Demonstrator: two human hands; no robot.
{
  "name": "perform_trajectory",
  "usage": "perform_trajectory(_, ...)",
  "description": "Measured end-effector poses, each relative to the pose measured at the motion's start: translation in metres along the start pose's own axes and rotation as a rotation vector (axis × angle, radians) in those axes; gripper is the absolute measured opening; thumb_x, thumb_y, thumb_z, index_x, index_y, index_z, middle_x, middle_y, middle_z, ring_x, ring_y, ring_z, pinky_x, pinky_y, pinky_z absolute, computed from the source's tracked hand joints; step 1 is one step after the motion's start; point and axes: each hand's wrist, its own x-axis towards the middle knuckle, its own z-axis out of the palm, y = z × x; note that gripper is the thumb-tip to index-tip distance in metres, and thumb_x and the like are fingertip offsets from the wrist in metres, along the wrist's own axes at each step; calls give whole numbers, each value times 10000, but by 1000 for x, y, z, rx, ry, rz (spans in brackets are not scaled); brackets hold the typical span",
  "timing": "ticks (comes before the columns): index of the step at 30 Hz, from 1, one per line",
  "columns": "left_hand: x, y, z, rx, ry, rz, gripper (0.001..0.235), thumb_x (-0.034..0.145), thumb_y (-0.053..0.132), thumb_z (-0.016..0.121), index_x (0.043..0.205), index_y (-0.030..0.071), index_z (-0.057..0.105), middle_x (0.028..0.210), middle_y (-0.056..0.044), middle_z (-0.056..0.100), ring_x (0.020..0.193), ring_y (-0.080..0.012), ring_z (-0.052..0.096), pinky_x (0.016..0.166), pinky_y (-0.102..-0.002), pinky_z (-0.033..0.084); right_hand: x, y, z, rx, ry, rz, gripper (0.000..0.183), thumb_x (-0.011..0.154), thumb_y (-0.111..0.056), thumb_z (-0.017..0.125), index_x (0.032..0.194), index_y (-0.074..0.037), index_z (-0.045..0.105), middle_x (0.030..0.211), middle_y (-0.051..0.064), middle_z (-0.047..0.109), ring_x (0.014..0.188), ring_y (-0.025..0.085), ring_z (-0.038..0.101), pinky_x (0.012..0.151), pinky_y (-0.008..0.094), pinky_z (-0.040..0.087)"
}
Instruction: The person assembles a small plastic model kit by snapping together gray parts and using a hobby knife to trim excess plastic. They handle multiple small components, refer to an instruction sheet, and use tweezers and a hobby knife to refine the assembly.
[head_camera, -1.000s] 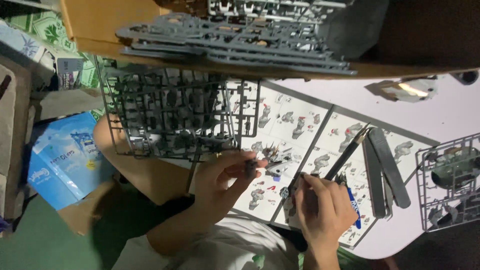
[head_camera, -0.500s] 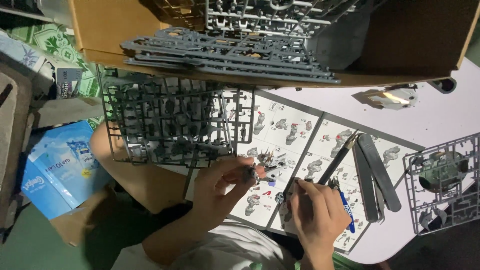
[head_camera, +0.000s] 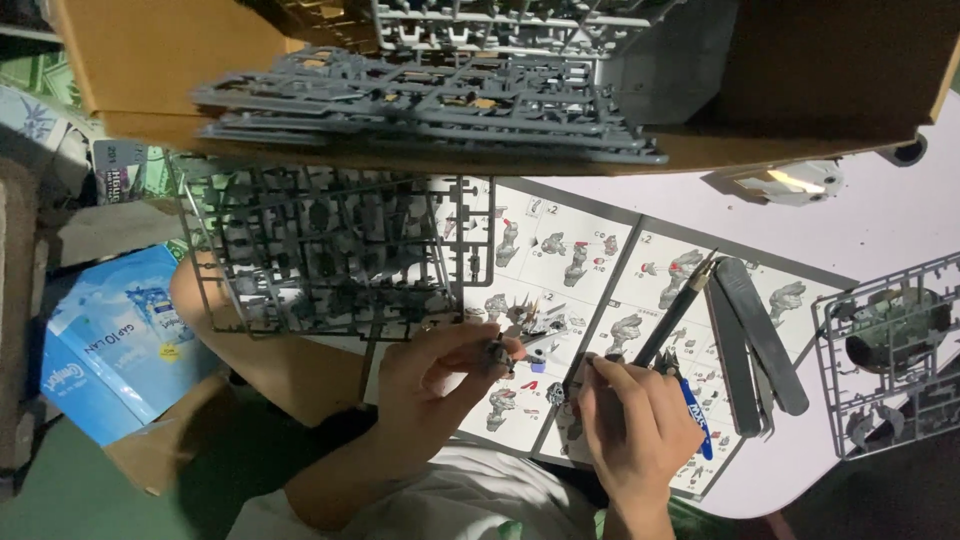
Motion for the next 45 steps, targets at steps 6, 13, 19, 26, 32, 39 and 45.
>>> perform_trajectory(6, 7, 3, 3, -68, -52, -31, 324, 908, -31, 609, 1219, 28, 542, 1016, -186, 694, 947, -286, 726, 821, -364, 663, -1, 5, 0, 59, -7, 24, 90, 856, -56, 694, 921, -11, 651, 811, 118, 657, 668, 207, 572, 573, 272, 421)
perform_trajectory(13, 6, 1, 4, -116, -98, -120, 348, 938, 26, 590, 1280, 20, 526, 1070, -207, 678, 990, -322, 711, 799, -404, 676, 9, 2, -6, 82, -18, 59, 79, 844, -32, 709, 898, -19, 653, 796, 98, 661, 671, 192, 592, 592, 267, 445)
perform_trajectory(19, 5, -1, 12, -132, -55, -75, 342, 931, -14, 600, 1267, 8, 544, 1011, -184, 679, 984, -337, 704, 855, -458, 672, 10, 9, -8, 130, -27, 75, 78, 829, -44, 709, 872, -24, 648, 801, 86, 678, 683, 189, 620, 620, 255, 468)
perform_trajectory(26, 8, -1, 18, -138, -92, -80, 359, 944, -13, 598, 1295, 27, 533, 841, -112, 595, 950, -301, 714, 839, -439, 674, 10, 13, -9, 214, -15, 63, 60, 819, -24, 687, 841, 7, 641, 758, 115, 669, 656, 200, 624, 576, 237, 473)
perform_trajectory(32, 6, 5, 23, -287, -54, -241, 319, 935, -33, 577, 1253, -40, 546, 1101, -235, 636, 917, -329, 695, 778, -385, 649, 8, 6, -13, 189, -53, 79, 67, 861, -32, 673, 883, 11, 627, 814, 112, 677, 696, 226, 625, 632, 288, 473)
perform_trajectory(39, -1, 21, 19, -344, -188, -245, 328, 978, 55, 555, 1296, -13, 511, 1047, -267, 651, 893, -321, 694, 831, -395, 642, 6, -8, -16, 209, -7, 105, 63, 926, -10, 619, 882, 35, 618, 830, 157, 648, 715, 249, 589, 664, 316, 447)
perform_trajectory(45, -18, 36, 11, -243, -257, -231, 359, 970, 89, 559, 1308, -17, 505, 783, -157, 653, 820, -264, 710, 743, -311, 604, -4, -10, -12, 270, 64, 77, 68, 941, 17, 622, 890, 61, 612, 823, 179, 623, 662, 224, 534, 606, 298, 413)
